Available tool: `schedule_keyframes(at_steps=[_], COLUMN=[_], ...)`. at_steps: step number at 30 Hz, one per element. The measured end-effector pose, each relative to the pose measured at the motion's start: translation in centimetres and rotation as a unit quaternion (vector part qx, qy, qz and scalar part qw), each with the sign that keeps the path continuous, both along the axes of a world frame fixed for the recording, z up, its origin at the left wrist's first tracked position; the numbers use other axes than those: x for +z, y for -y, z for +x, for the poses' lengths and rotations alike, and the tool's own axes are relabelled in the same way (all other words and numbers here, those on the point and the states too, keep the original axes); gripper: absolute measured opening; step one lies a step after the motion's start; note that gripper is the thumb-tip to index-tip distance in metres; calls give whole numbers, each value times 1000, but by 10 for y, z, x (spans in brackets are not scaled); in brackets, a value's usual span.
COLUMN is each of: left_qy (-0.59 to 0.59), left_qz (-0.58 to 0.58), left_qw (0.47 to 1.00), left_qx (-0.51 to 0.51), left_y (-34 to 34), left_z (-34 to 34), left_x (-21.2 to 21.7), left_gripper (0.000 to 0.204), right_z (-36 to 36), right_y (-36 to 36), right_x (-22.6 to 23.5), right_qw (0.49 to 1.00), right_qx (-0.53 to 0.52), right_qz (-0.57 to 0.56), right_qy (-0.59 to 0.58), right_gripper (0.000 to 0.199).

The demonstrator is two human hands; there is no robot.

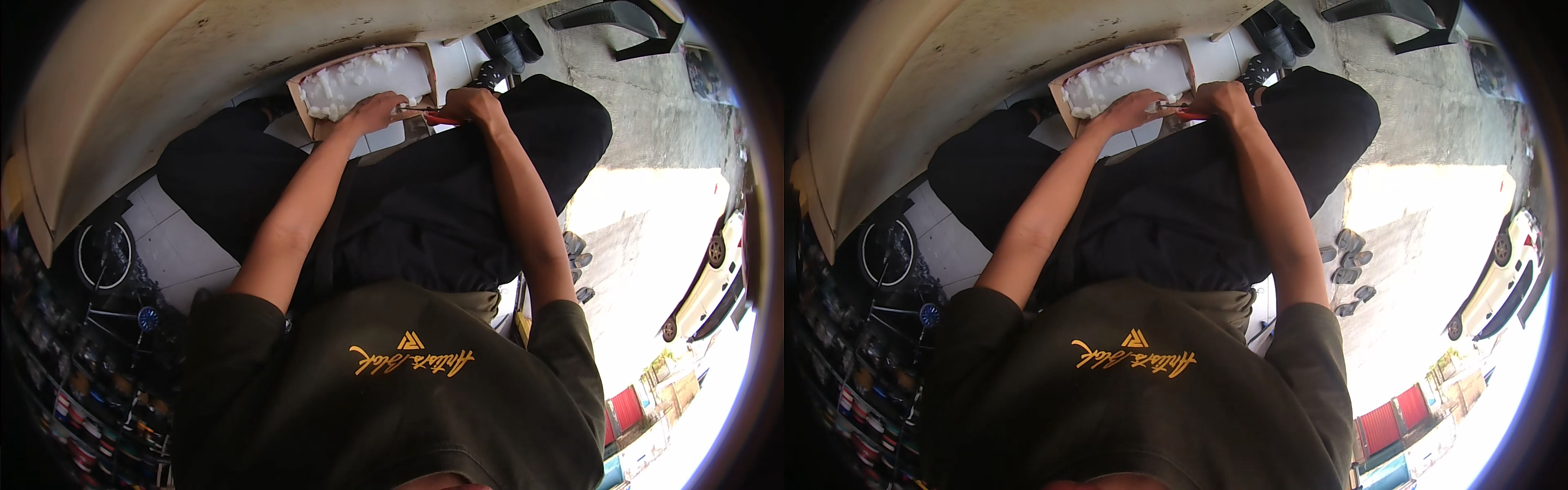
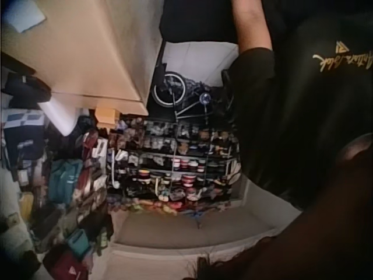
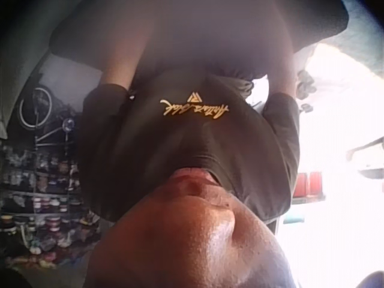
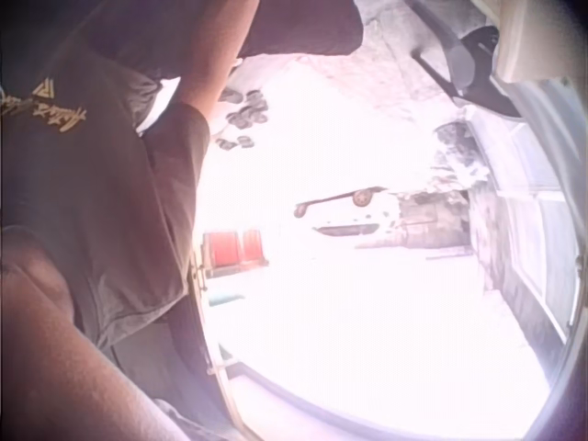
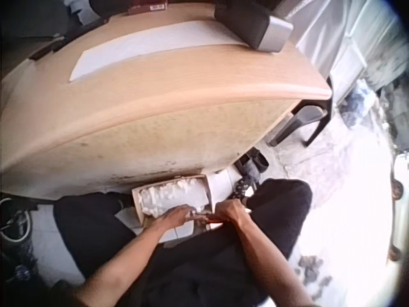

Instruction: The person uses scissors to cut into a cardboard box and then removes white foam packing peanuts and a large piece of white foam from inside the box.

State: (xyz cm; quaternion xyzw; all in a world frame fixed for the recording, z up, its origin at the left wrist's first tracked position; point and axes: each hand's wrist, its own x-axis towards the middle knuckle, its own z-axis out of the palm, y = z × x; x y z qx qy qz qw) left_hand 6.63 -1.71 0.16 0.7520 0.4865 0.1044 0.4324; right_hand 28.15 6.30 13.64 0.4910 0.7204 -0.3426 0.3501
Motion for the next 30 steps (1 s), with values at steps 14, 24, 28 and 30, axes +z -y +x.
schedule_keyframes(at_steps=[14, 24, 28, 30], left_qy=[-150, -170, -143, -104], left_qz=[-116, -184, -232, -367], left_qw=[980, 968, 959, 906], left_qx=[54, -20, 78, 181], left_y=[1, 5, -2, -15], left_z=[-13, -23, -32, -32], left_x=[-3, -30, -17, 21], left_gripper=[28, 33, 26, 24], right_z=[19, 16, -36, -56], right_y=[12, 7, -50, -84], right_x=[119, 328, 359, 367], right_qw=[990, 842, 793, 792], right_qx=[-69, -153, -107, 8], right_qz=[109, 298, 327, 401], right_qy=[-61, -424, -503, -461], right_gripper=[51, 54, 43, 38])
